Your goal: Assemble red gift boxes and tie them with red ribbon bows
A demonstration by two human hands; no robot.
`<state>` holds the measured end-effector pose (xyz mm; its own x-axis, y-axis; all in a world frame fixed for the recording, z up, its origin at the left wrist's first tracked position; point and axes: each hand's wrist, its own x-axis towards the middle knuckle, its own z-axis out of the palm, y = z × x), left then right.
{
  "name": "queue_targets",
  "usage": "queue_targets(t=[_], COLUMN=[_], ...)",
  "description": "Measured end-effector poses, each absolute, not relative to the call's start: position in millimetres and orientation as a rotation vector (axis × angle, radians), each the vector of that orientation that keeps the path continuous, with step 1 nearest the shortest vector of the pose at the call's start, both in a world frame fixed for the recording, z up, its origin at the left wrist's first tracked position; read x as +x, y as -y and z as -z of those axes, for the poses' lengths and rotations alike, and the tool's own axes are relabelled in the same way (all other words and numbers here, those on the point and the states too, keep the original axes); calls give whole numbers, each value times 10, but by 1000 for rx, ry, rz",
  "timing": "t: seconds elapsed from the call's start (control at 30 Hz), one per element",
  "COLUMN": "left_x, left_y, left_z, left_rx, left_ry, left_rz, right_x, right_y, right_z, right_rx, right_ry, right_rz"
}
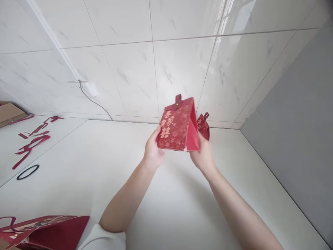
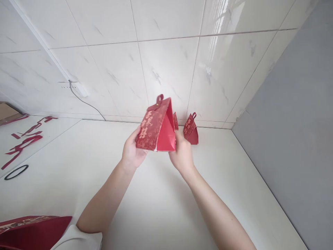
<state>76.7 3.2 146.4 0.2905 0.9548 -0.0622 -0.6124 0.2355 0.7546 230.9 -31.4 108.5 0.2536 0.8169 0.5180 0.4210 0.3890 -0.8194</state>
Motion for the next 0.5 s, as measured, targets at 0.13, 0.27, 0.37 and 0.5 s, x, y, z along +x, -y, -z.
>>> queue_targets(t=[0.13,0.27,0.37,0.5], left_x=[715,695,696,714], left_y=[-40,-32,-27,-9], left_z=[-1503,-1525,-1523,-1522], left_rx=[763,834,865,899], left_ry=[-625,-620,-625,-628], left_rz=[-1416,-1518,-1518,-1489], right_x=[2388,2379,2346,2313], right_y=[438,586,620,598], right_z=[-1321,-1474,-1492,-1462], right_rx=[-1109,-986,-976,-1015], right_ry=[1183,1351,1483,1524], right_rz=[-304,-117,-78,-68])
